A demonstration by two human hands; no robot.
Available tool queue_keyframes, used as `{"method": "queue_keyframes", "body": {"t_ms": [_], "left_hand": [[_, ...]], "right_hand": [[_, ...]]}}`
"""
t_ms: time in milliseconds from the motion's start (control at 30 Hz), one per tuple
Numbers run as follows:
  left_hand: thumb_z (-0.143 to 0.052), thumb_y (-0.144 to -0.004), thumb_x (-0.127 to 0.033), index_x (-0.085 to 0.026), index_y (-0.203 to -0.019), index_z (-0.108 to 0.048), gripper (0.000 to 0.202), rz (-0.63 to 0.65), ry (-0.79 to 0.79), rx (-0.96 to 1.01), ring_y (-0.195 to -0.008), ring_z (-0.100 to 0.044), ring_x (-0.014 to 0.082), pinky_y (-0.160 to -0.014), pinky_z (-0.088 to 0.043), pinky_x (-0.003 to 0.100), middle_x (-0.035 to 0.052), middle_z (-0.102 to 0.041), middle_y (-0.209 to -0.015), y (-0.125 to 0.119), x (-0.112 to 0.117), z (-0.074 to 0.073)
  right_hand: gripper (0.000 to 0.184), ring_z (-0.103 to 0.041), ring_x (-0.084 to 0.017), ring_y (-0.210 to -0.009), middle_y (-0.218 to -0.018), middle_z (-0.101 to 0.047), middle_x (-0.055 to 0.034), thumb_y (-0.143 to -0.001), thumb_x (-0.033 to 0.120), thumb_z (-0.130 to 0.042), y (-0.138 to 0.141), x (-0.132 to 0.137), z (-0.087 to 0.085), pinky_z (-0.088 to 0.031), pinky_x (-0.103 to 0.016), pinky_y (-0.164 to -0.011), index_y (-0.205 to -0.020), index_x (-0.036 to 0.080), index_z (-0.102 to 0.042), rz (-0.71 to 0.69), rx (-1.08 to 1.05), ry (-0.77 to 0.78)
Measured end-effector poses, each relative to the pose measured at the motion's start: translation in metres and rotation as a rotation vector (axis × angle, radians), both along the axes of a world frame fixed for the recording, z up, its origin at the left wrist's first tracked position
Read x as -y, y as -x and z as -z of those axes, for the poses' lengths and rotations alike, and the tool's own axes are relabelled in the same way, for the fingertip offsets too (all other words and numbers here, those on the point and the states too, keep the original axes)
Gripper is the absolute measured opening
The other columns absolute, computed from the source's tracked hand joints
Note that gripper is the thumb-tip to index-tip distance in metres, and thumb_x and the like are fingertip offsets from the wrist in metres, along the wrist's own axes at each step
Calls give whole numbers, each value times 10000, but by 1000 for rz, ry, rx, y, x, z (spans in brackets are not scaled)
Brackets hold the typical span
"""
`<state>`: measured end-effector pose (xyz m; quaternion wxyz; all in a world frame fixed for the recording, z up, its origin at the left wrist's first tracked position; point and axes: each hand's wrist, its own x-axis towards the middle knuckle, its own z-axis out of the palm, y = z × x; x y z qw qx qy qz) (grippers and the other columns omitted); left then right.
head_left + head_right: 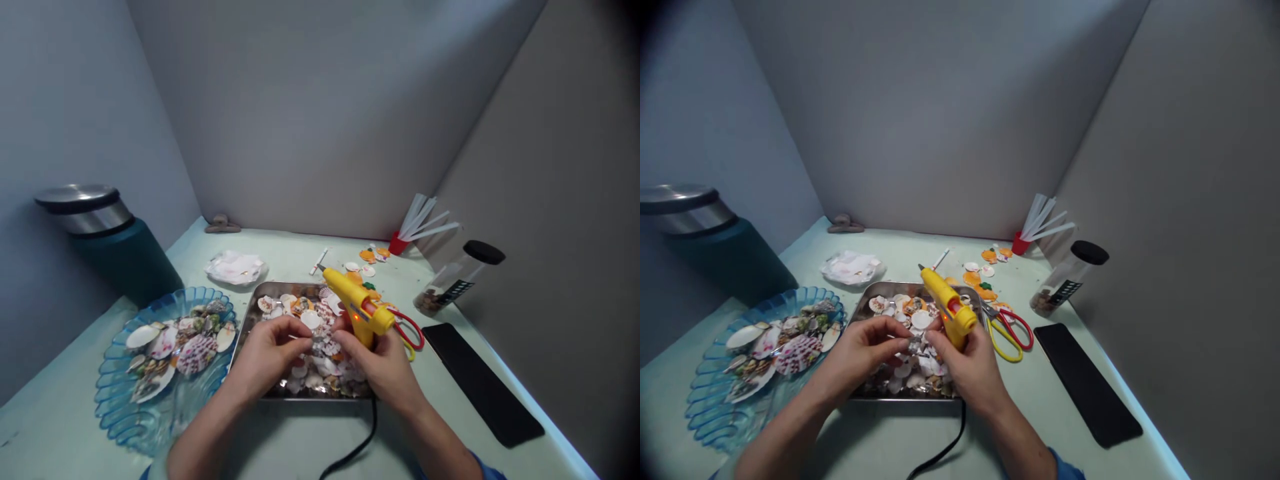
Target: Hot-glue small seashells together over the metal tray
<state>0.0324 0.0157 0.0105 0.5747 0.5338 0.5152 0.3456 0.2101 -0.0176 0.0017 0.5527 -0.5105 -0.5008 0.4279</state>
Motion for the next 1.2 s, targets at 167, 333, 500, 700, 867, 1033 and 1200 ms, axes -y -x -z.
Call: {"method": "queue_keyframes", "body": {"t_ms": [167,333,500,700,867,1033,1200], "left_hand": [[-708,-641,-236,-169,-695,-666,96,11,-56,45,-541,-553,126,-531,-443,239,-12,-637,-616,3,1,5],[-737,-639,-228,-163,-745,-673,139,-14,-39,117,-595,-574,135,-570,-466,249,13,-664,-695,5,0,17],[-840,-545,-280,-153,-788,-684,316,-73,120,331,-609,-610,140,-573,-510,255,22,-674,-711,2,0,25],[-867,-563,-294,-153,-779,-712,301,-106,280,527,-614,-638,122,-601,-548,243,24,-690,-738,2,2,24],[-851,-609,-211,-130,-838,-731,271,-88,405,636,-587,-658,104,-615,-545,205,60,-734,-809,1,7,18],[-862,-586,-165,-124,-830,-731,280,-54,395,674,-546,-636,82,-561,-524,164,40,-724,-742,1,8,18],[-847,-616,-153,-129,-894,-705,313,-94,396,697,-590,-661,109,-596,-553,195,41,-710,-724,2,7,20]], "right_hand": [[158,-610,-175,-718,-784,-664,-14,-793,318,-709,12,-4,8,-505,-278,-687,-856,177,-676,-64,66,-53],[177,-601,-178,-680,-735,-662,-15,-768,333,-721,17,-8,14,-502,-277,-641,-808,166,-680,-20,22,-2],[226,-542,-137,-529,-610,-599,25,-737,358,-754,20,-12,12,-462,-245,-509,-800,168,-649,37,-104,107],[211,-603,-170,-565,-665,-659,-1,-701,341,-773,25,-11,10,-519,-287,-561,-792,184,-666,117,-154,48],[187,-628,-180,-589,-678,-696,-23,-687,343,-762,29,-9,14,-533,-290,-576,-745,178,-699,224,-91,34],[189,-638,-186,-605,-670,-695,-23,-672,334,-763,31,-9,13,-538,-286,-571,-747,172,-701,231,-97,37],[188,-646,-197,-623,-707,-709,-40,-694,341,-753,29,-8,16,-539,-299,-579,-761,174,-698,258,-82,24]]}}
